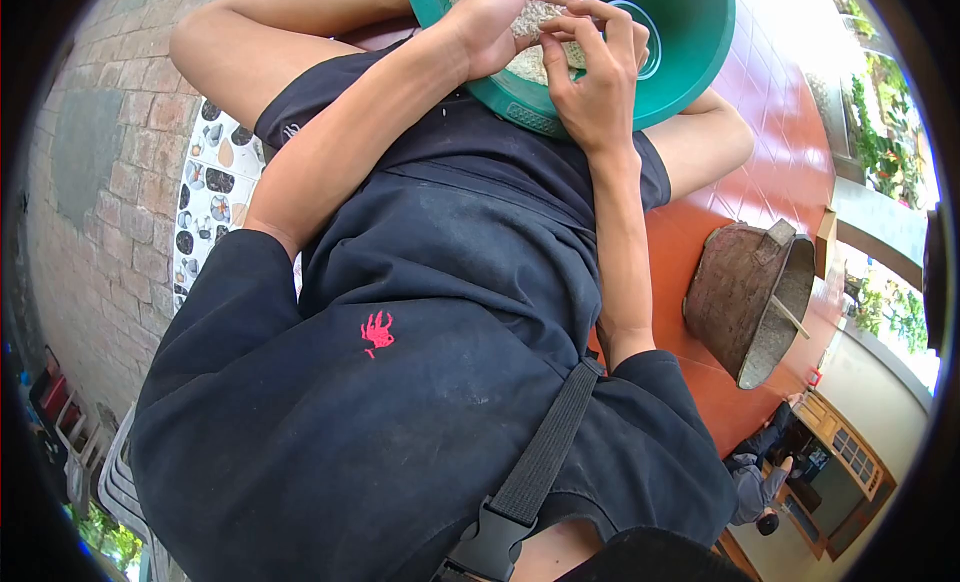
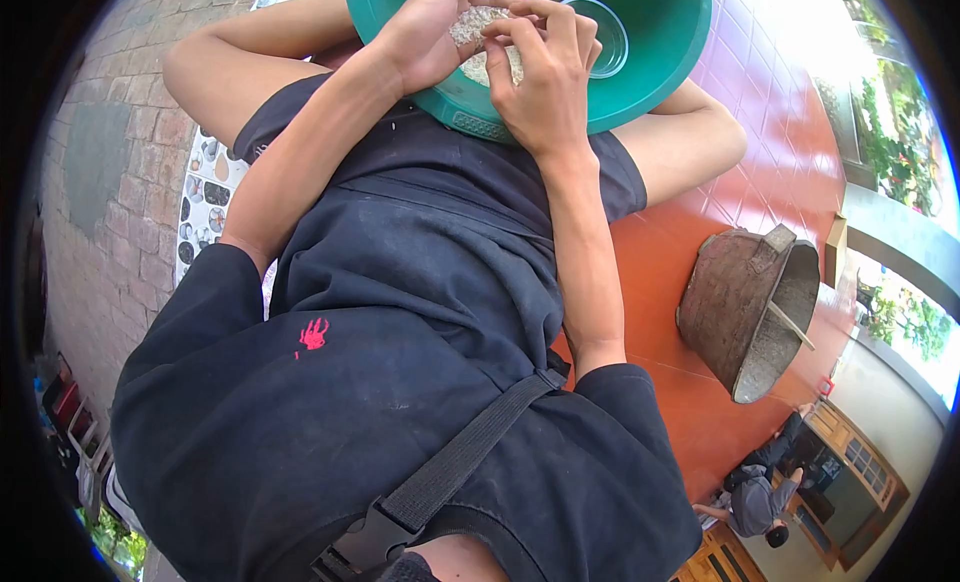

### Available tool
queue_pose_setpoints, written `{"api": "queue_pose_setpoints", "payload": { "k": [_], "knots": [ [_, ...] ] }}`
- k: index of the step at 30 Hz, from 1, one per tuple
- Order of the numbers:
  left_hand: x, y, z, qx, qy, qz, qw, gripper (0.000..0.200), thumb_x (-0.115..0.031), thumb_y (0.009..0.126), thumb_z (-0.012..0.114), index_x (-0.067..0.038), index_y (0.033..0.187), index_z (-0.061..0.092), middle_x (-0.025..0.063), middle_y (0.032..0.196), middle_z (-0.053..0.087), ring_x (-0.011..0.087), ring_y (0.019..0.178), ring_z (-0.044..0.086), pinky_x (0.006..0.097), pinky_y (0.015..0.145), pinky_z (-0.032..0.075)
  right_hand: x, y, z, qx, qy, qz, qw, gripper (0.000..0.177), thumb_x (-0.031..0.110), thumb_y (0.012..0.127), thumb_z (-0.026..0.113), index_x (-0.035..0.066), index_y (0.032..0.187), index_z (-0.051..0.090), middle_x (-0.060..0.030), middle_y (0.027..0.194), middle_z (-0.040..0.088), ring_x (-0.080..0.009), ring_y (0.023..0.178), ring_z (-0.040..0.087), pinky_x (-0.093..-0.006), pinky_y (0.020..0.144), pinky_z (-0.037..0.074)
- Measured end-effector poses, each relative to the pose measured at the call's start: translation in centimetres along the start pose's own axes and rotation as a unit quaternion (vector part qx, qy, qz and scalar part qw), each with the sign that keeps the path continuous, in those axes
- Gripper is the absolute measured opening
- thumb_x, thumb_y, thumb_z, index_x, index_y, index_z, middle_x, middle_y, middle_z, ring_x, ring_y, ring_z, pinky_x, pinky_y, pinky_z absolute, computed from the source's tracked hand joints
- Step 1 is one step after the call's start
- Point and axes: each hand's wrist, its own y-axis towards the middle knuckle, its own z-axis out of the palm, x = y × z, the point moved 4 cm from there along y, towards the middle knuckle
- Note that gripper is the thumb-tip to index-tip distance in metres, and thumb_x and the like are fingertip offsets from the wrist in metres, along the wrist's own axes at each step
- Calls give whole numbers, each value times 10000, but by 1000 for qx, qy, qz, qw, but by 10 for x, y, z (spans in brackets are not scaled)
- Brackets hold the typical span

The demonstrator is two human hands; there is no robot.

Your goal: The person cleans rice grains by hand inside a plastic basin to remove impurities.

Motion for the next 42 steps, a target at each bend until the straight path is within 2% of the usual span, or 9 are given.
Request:
{"api": "queue_pose_setpoints", "payload": {
  "k": [7,9,12,19,22,24,30,35,42],
  "knots": [
    [2,-6,1,-42,6,-4,999,376,-301,1083,402,-2,1072,630,114,967,679,217,859,650,354,782,528,1,-2,4,58,-48,-8,997,142,152,857,765,112,994,761,-21,1212,603,-253,1124,498,-410,949,368],
    [-5,-16,4,42,80,107,990,362,-313,1078,423,-13,1071,624,100,962,664,202,854,636,350,771,515,1,-2,5,57,-46,-9,997,142,154,861,764,107,995,764,-21,1211,603,-253,1125,498,-410,948,368],
    [-1,-6,1,-64,48,-5,997,345,-314,1075,437,-22,1070,622,97,966,655,195,847,626,344,755,506,3,-1,4,52,-52,-11,997,139,155,865,765,100,992,767,-21,1199,609,-250,1122,501,-414,943,370],
    [-2,-14,6,-89,18,9,996,345,-315,1079,432,-17,1101,606,104,998,650,196,888,637,336,819,532,-3,-1,5,6,-41,-6,999,78,105,893,722,81,964,746,-33,1124,637,-254,1083,523,-395,917,386],
    [-6,-15,6,28,81,131,988,359,-310,1084,422,0,1121,597,123,1041,647,204,936,647,346,847,548,-3,-1,5,0,-41,-6,999,66,93,906,706,75,964,728,-41,1109,636,-259,1072,527,-392,909,391],
    [-1,-5,4,-38,16,-4,999,373,-299,1088,411,23,1134,593,147,1074,652,218,960,652,359,870,558,0,0,3,3,-40,-6,999,61,89,912,699,72,968,716,-47,1104,635,-262,1068,527,-391,907,392],
    [-3,-7,8,-57,-13,-21,998,439,-292,1096,379,89,1147,590,189,1023,687,313,942,722,378,882,609,-6,2,-6,-95,-4,9,995,43,63,975,621,26,997,623,-105,1055,621,-296,1018,544,-410,884,405],
    [-4,-7,6,-53,-1,-18,998,467,-302,1100,373,101,1139,605,202,1000,699,343,949,735,383,868,621,-27,-8,-22,-221,-73,179,956,82,94,1022,597,12,1015,592,-115,981,610,-307,951,568,-432,877,410],
    [-3,-6,5,-49,-1,-31,998,475,-302,1103,363,94,1113,624,207,998,710,342,963,736,383,876,616,-20,-3,-23,-185,-36,183,965,137,97,1004,647,-16,934,615,-125,937,622,-305,885,590,-421,778,464]
  ]
}}
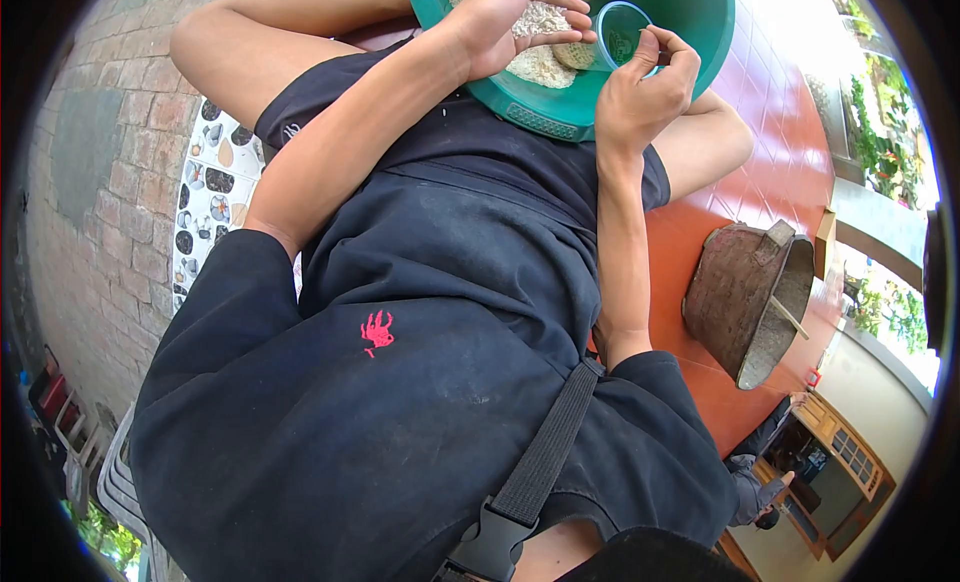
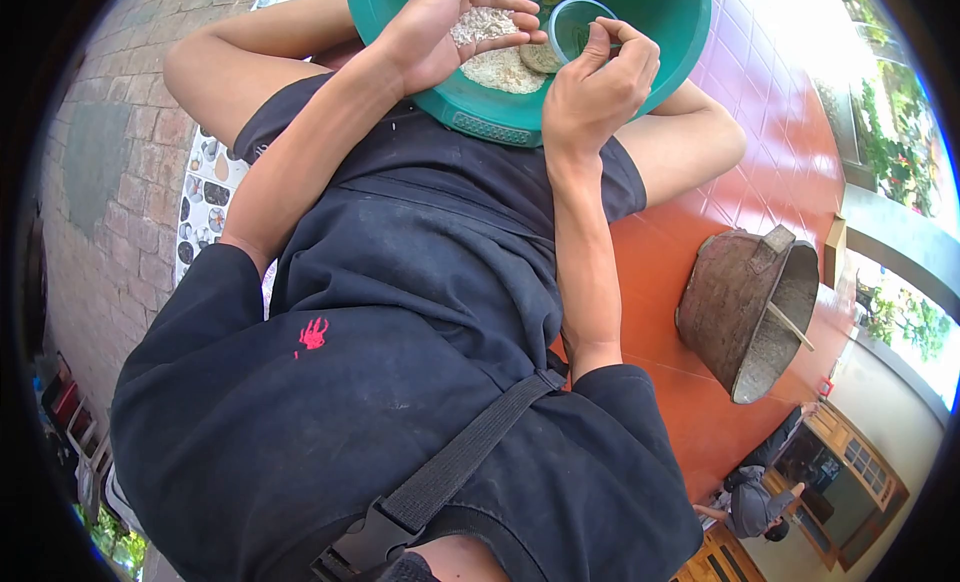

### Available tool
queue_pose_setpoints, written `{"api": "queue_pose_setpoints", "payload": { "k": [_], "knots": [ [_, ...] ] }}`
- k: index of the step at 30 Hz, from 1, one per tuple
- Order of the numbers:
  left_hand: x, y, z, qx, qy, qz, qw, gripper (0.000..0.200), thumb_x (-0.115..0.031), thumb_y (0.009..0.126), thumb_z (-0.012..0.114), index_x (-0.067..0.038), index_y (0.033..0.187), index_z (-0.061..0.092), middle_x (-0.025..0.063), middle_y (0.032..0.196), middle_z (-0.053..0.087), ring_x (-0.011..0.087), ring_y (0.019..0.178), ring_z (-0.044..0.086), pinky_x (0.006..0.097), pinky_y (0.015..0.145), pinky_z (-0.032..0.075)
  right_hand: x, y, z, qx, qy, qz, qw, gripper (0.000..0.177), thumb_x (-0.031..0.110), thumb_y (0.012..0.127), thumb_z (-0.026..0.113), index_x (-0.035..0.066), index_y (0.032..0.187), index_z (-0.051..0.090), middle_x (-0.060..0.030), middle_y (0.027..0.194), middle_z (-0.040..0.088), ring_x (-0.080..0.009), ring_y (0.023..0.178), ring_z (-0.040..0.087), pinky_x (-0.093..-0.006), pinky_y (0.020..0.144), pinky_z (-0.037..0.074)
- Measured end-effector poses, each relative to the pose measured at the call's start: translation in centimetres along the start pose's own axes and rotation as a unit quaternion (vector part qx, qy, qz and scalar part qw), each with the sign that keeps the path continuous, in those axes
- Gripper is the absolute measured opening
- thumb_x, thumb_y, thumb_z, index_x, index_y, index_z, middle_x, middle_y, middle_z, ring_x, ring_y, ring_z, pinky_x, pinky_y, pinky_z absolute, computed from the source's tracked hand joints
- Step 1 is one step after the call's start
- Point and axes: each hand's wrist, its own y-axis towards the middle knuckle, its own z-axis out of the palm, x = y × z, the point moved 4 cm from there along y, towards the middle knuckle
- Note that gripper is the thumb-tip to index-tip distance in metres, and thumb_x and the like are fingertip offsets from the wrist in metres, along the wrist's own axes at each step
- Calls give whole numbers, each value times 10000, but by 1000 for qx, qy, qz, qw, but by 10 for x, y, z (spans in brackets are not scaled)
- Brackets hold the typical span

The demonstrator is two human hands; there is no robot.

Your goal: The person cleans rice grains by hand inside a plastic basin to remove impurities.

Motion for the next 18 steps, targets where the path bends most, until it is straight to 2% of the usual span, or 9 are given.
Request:
{"api": "queue_pose_setpoints", "payload": {
  "k": [7,9,13,16,18],
  "knots": [
    [-3,-6,4,8,0,4,1000,480,-307,1107,354,94,1120,618,209,1006,704,346,975,732,385,886,614,-12,0,0,-36,-48,7,998,139,115,1017,635,-15,972,614,-133,936,628,-320,904,595,-441,796,461],
    [-2,-6,4,-4,1,-2,1000,485,-307,1110,346,98,1122,613,210,1014,698,351,973,729,390,891,614,-12,0,1,-4,-13,35,999,146,126,1026,621,-15,989,606,-139,954,628,-331,919,595,-441,802,457],
    [-2,-7,5,0,-1,11,1000,486,-302,1113,338,102,1128,608,208,1015,694,353,970,726,397,898,613,-17,-1,2,6,-21,24,999,162,137,1032,613,-18,990,599,-142,975,626,-332,924,593,-441,801,457],
    [-4,-7,5,-2,0,15,1000,480,-296,1115,334,100,1138,605,207,1011,692,355,968,723,402,900,613,-15,1,2,-8,-51,14,999,144,111,1040,585,-26,998,591,-155,990,622,-333,924,595,-446,803,463],
    [-2,-5,4,11,-8,10,1000,477,-292,1114,337,102,1142,604,208,1009,691,358,978,721,405,904,612,-16,1,3,-5,-6,42,999,118,77,1043,555,-32,1010,585,-167,981,613,-340,922,594,-444,804,468]
  ]
}}
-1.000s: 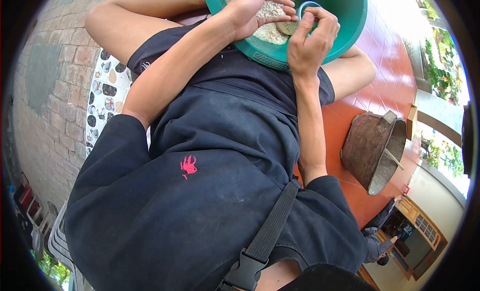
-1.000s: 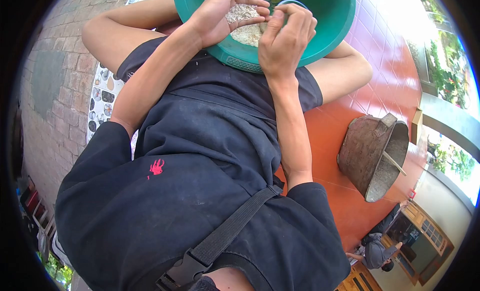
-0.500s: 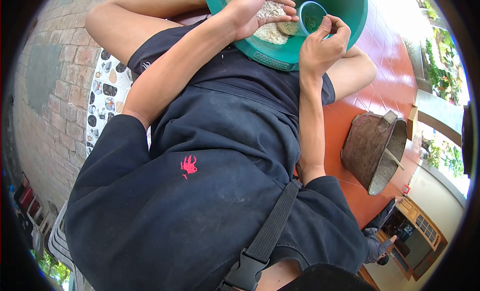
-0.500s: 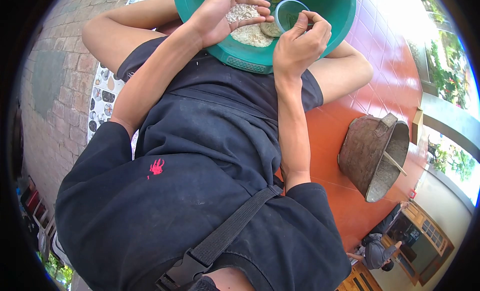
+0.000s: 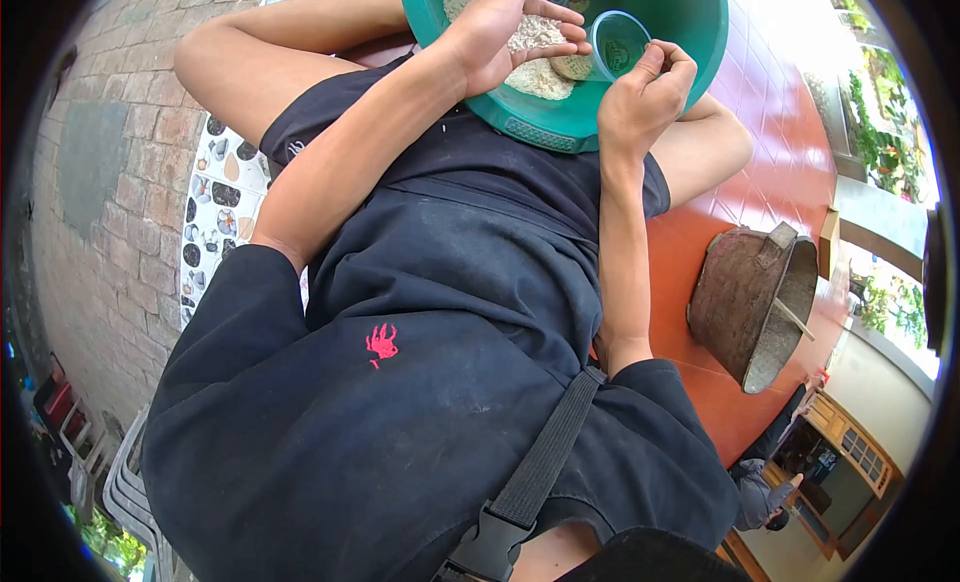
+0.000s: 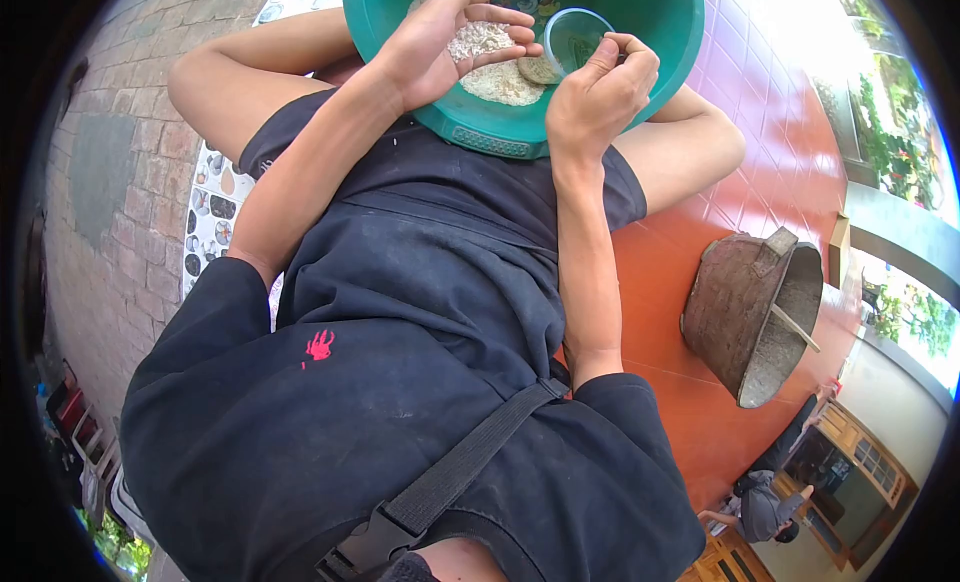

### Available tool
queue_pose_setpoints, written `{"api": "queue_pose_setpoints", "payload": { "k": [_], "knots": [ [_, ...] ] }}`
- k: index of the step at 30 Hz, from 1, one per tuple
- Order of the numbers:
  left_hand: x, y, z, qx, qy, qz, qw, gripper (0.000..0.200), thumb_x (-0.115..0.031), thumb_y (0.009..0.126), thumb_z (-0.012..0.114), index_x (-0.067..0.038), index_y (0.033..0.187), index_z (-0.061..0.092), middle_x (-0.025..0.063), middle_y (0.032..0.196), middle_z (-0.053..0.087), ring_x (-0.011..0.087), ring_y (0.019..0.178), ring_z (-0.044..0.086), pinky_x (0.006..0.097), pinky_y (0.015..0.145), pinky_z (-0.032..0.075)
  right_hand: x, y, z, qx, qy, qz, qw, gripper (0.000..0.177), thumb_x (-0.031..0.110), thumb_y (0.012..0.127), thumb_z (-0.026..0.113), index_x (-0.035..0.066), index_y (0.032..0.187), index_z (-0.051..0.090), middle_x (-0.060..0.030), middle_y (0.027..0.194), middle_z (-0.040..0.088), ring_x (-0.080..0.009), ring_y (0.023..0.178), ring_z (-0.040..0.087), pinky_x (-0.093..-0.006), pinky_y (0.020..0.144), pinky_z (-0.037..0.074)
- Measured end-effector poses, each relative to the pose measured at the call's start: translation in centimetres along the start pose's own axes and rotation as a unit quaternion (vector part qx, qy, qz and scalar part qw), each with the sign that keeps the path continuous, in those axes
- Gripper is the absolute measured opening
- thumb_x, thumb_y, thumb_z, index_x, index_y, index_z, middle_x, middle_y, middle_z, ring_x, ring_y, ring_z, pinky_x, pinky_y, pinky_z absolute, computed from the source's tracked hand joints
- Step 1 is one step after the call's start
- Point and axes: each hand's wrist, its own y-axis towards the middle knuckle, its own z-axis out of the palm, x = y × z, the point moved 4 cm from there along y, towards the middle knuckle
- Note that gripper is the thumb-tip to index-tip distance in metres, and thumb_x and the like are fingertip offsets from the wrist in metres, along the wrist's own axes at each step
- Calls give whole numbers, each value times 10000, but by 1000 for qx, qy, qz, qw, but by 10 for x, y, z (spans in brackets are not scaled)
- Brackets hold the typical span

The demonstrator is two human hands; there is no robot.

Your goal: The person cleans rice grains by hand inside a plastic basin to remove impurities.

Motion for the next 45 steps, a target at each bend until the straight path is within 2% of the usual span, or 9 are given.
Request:
{"api": "queue_pose_setpoints", "payload": {
  "k": [7,10,12,13,15,17,19,37,45],
  "knots": [
    [1,2,-3,-16,1,-6,1000,479,-294,1110,350,110,1132,606,213,1011,691,355,973,720,412,911,610,2,0,1,21,31,4,999,91,42,1040,534,-28,1014,586,-165,982,603,-327,916,587,-408,811,478],
    [2,3,-2,0,-10,7,1000,476,-290,1109,352,113,1139,604,214,1005,692,353,973,720,408,905,612,14,2,-1,26,25,-76,996,46,8,978,592,-1,1013,621,-138,993,613,-305,921,587,-389,815,479],
    [0,1,-1,-47,-3,49,998,467,-281,1104,361,113,1155,606,217,1009,700,342,971,715,396,896,611,33,-2,2,85,21,-256,963,153,-8,885,666,53,1025,671,-90,1008,621,-283,938,580,-382,819,472],
    [0,-5,0,-46,-3,50,998,467,-281,1104,361,113,1155,606,217,1009,700,342,971,715,396,896,611,37,-5,1,84,21,-257,963,153,-8,885,666,53,1025,671,-90,1008,621,-283,938,580,-382,819,472],
    [-7,-19,8,-9,130,99,986,383,-345,1111,393,-63,1222,627,97,1171,687,201,1152,644,433,1001,541,47,-7,6,113,5,-298,948,256,-7,811,710,101,1043,704,-54,1033,622,-277,966,570,-386,833,464],
    [-7,-24,9,8,143,76,987,338,-355,1098,438,-112,1192,654,44,1170,677,147,1156,581,400,1022,434,45,-10,10,143,-11,-266,953,225,81,839,757,106,1060,718,-50,1107,606,-272,1030,550,-396,871,450],
    [-5,-21,6,-23,132,64,989,341,-366,1093,454,-109,1175,663,40,1139,665,136,1088,571,382,977,428,42,-12,14,185,-35,-248,950,225,141,861,771,97,1076,722,-57,1135,599,-274,1060,538,-407,889,440],
    [0,-17,7,-12,162,41,986,441,-359,1083,463,-4,1180,705,75,1051,690,151,945,633,330,892,511,29,-13,19,185,29,-188,964,139,110,829,808,75,910,700,-55,1040,634,-260,1016,558,-400,876,425],
    [1,-17,9,-4,161,32,986,440,-363,1088,460,-11,1166,714,72,1070,685,147,966,622,342,915,488,26,-12,16,180,40,-184,965,169,138,822,825,84,901,685,-34,945,648,-243,958,572,-393,844,419]
  ]
}}
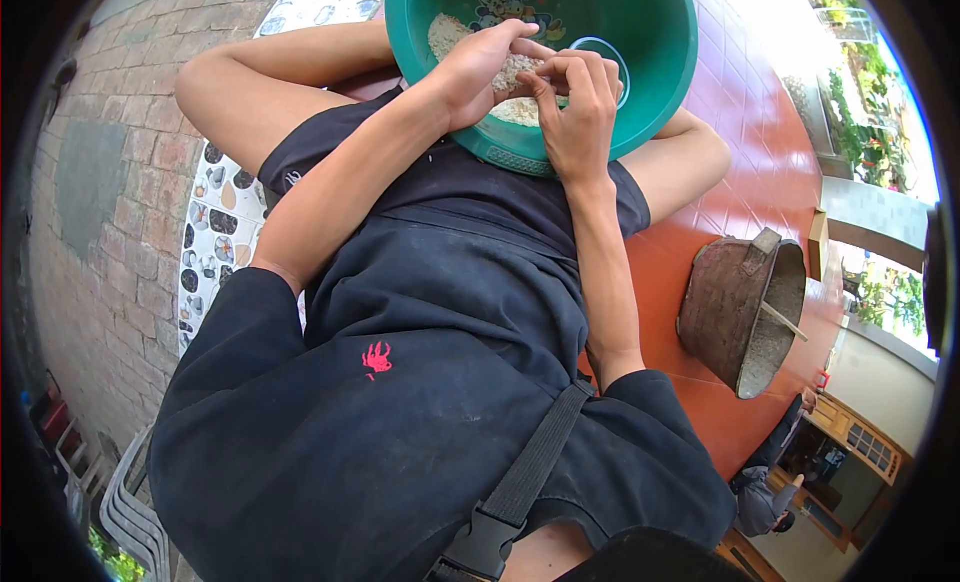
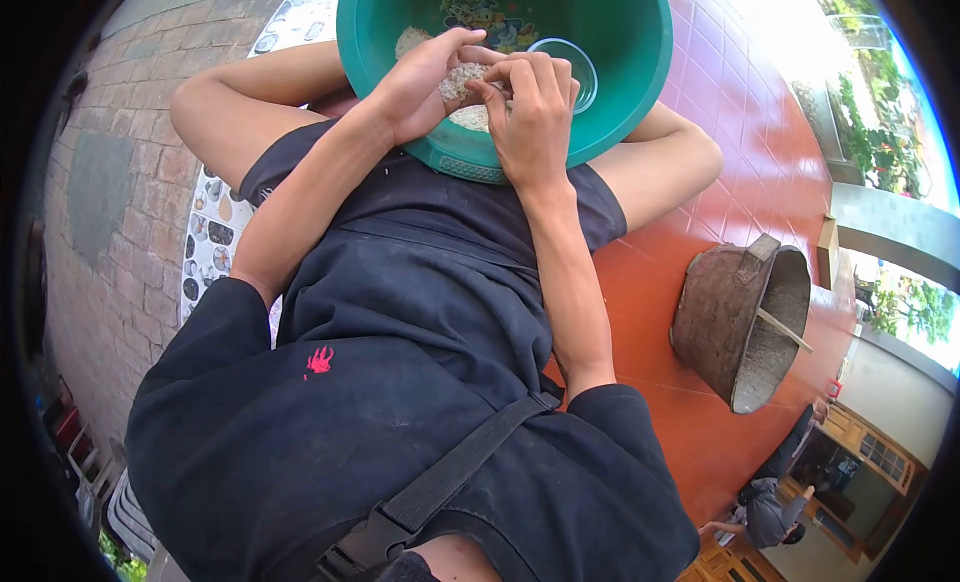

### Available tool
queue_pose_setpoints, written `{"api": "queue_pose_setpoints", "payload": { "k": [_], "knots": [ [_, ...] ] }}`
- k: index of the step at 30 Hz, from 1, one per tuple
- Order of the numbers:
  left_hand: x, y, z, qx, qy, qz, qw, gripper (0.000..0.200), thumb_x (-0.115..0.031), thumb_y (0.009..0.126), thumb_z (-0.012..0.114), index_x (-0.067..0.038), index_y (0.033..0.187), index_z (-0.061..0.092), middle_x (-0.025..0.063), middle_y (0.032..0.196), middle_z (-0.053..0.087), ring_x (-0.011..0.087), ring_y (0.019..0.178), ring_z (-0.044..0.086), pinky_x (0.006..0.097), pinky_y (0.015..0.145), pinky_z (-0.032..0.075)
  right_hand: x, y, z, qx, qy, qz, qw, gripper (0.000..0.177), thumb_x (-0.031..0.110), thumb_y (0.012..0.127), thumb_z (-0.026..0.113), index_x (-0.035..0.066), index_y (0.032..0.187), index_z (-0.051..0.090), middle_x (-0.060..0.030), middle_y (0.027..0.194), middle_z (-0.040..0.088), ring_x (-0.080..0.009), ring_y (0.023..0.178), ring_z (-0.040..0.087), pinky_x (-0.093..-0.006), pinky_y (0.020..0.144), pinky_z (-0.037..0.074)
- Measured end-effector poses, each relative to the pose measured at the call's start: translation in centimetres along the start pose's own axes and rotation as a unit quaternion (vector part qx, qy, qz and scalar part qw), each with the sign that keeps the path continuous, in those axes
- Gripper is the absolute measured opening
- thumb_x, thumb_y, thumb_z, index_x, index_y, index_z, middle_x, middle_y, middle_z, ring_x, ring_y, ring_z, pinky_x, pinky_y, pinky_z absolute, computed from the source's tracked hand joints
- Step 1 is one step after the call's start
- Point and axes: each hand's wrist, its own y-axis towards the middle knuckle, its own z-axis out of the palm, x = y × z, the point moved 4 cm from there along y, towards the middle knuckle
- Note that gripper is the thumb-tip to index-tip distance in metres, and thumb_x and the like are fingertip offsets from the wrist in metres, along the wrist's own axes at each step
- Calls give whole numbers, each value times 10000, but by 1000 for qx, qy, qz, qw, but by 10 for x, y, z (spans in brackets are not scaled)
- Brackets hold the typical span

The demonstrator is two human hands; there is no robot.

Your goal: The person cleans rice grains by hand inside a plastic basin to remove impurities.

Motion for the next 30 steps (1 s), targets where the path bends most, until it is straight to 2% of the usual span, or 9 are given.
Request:
{"api": "queue_pose_setpoints", "payload": {
  "k": [5,11,13,17,20,22,24,27,30],
  "knots": [
    [-4,-4,3,-17,2,1,1000,435,-348,1095,453,-6,1169,712,81,1071,682,135,947,621,339,899,506,2,2,-2,-5,-7,-4,1000,162,150,831,821,90,880,679,-28,903,644,-231,929,574,-385,821,417],
    [-3,-1,4,-19,-30,12,999,441,-343,1104,439,5,1172,702,89,1078,682,163,1041,649,383,982,557,4,4,-8,-76,-12,-27,997,117,143,878,791,86,901,692,-43,879,637,-242,854,585,-377,767,440],
    [-6,-3,6,-40,-48,28,998,448,-286,1092,413,93,1142,647,184,1131,682,231,1059,667,403,1001,584,5,4,-10,-87,6,-22,996,104,132,900,775,67,938,704,-56,877,637,-257,837,593,-388,760,457],
    [-8,-4,4,-12,-27,19,999,474,-317,1109,398,52,1197,681,149,1148,706,219,1113,676,383,1021,569,-2,1,-10,-89,19,10,996,113,120,919,759,47,996,718,-63,868,636,-268,831,598,-402,765,468],
    [-7,-1,4,34,-21,-2,999,519,-309,1113,356,102,1207,659,200,1186,701,260,1120,698,382,1036,570,-13,0,-18,-135,-23,82,987,139,118,943,733,36,1055,727,-65,898,634,-271,875,600,-403,780,469],
    [-9,-2,7,20,-13,0,1000,556,-306,1114,329,147,1215,635,233,1184,696,294,1099,717,382,1054,567,-15,2,-26,-241,-186,51,951,153,130,960,715,34,1078,727,-69,933,629,-270,912,590,-391,785,468],
    [-8,-2,6,26,-12,4,1000,535,-310,1113,343,118,1204,650,209,1178,696,271,1102,707,376,1035,565,-12,0,-25,-225,-181,53,956,141,149,970,705,42,1057,736,-68,990,622,-267,947,572,-401,823,461],
    [-8,-7,8,-6,-15,19,1000,490,-319,1098,390,70,1166,680,173,1122,706,232,1059,686,369,988,546,-2,2,-9,-37,-22,31,999,134,202,931,747,87,999,759,-55,1044,614,-262,969,557,-426,869,439],
    [-5,-5,3,-36,-17,27,999,457,-347,1074,443,23,1127,706,135,1071,711,197,1000,659,361,954,496,11,2,-2,17,-69,-10,997,187,246,878,793,99,988,755,-53,1038,619,-261,972,564,-411,847,440]
  ]
}}
